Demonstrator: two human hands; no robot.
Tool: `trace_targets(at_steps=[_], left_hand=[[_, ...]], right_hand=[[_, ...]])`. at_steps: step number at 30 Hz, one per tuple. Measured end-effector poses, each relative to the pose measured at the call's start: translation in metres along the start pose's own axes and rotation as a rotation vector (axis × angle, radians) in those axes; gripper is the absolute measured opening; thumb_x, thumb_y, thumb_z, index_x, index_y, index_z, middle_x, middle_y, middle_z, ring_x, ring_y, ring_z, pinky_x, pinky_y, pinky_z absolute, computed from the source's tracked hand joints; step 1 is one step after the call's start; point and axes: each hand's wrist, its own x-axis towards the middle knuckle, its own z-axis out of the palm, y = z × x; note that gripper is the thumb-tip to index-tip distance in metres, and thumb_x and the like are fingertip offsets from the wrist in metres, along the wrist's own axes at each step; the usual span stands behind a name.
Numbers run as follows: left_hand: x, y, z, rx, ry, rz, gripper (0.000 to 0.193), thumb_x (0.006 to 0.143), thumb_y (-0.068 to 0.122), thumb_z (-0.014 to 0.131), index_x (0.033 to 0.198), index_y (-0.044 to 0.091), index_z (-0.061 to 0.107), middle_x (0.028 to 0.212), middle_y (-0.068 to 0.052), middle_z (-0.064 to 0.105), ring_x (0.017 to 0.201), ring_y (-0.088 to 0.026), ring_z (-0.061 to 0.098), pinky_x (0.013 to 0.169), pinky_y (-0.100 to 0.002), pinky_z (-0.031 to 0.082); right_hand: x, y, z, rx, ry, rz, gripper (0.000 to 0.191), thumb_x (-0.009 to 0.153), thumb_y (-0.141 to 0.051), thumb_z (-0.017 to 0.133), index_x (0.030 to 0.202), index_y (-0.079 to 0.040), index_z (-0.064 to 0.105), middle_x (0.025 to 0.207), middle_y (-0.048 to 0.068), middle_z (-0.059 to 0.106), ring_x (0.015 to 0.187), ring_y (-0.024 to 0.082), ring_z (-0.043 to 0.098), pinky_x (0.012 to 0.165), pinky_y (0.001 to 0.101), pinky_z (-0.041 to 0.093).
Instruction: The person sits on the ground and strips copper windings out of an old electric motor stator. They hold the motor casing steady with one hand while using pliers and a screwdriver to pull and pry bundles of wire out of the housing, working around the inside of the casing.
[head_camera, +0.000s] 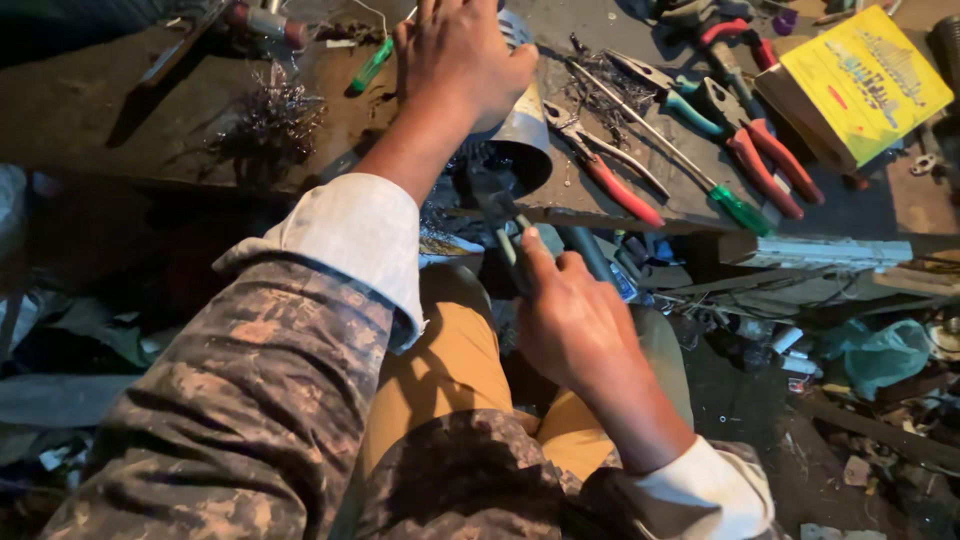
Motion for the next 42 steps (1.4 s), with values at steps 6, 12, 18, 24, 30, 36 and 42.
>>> trace_targets(at_steps=[6,12,18,24,30,36,42], left_hand=[[0.0,-0.001,0.003,-0.043,-0.073,-0.007,0.064,0.078,0.047,0.078,0.131,0.018,0.057,0.135,-0.013,0.055,0.132,-0.037,0.045,0.106,-0.06,0.035],[0.017,0.001,0.006,-0.005,-0.219,-0.21,0.112,0.066,0.06,0.086,0.149,0.007,0.033,0.152,-0.032,0.031,0.129,-0.053,0.04,0.1,-0.055,0.042],[0.054,0.003,0.003,0.049,-0.256,-0.182,0.082,0.077,0.066,0.078,0.119,-0.005,0.07,0.126,-0.028,0.067,0.122,-0.041,0.064,0.107,-0.05,0.047],[0.066,-0.013,0.005,0.157,-0.305,-0.124,0.087,0.083,0.076,0.068,0.103,-0.008,0.073,0.107,-0.033,0.068,0.104,-0.048,0.067,0.091,-0.053,0.053],[0.062,0.008,-0.011,0.24,-0.392,-0.149,0.084,0.076,0.077,0.069,0.091,-0.005,0.074,0.099,-0.031,0.069,0.095,-0.047,0.069,0.083,-0.054,0.054],[0.037,0.056,-0.053,0.601,-0.689,0.457,0.07,0.083,0.074,0.061,0.074,0.006,0.077,0.083,-0.021,0.074,0.086,-0.042,0.07,0.08,-0.049,0.056],[0.024,0.075,-0.051,0.811,-1.038,1.165,0.043,0.078,0.06,0.064,0.072,0.019,0.074,0.065,-0.008,0.068,0.071,-0.033,0.067,0.092,-0.047,0.04]], right_hand=[[-0.01,0.043,0.013,0.441,0.071,-0.088,0.07,0.082,-0.017,0.076,0.145,-0.012,0.047,0.113,0.02,0.067,0.106,0.04,0.067,0.088,0.045,0.053],[-0.033,0.122,-0.021,0.605,0.069,0.015,0.074,0.072,-0.013,0.081,0.139,-0.016,0.05,0.106,0.017,0.071,0.091,0.031,0.07,0.075,0.0402,0.056],[0.0,0.175,-0.052,0.192,0.206,0.004,0.074,0.07,-0.013,0.08,0.137,-0.012,0.051,0.106,0.024,0.072,0.102,0.044,0.068,0.081,0.0493,0.054],[0.008,0.206,-0.043,0.319,0.292,0.125,0.065,0.076,-0.018,0.074,0.137,-0.01,0.052,0.11,0.024,0.07,0.105,0.043,0.068,0.085,0.0508,0.053],[0.06,0.222,-0.04,0.102,0.297,0.175,0.062,0.077,-0.02,0.073,0.138,-0.019,0.056,0.122,0.015,0.069,0.108,0.037,0.066,0.087,0.0491,0.053],[0.073,0.247,-0.017,-0.204,0.52,0.004,0.05,0.083,-0.023,0.072,0.132,-0.018,0.064,0.124,0.011,0.065,0.118,0.035,0.061,0.094,0.051,0.049],[0.059,0.223,-0.011,-0.112,0.685,0.019,0.049,0.077,-0.034,0.077,0.12,-0.013,0.067,0.128,0.013,0.06,0.119,0.036,0.055,0.091,0.0535,0.044]])
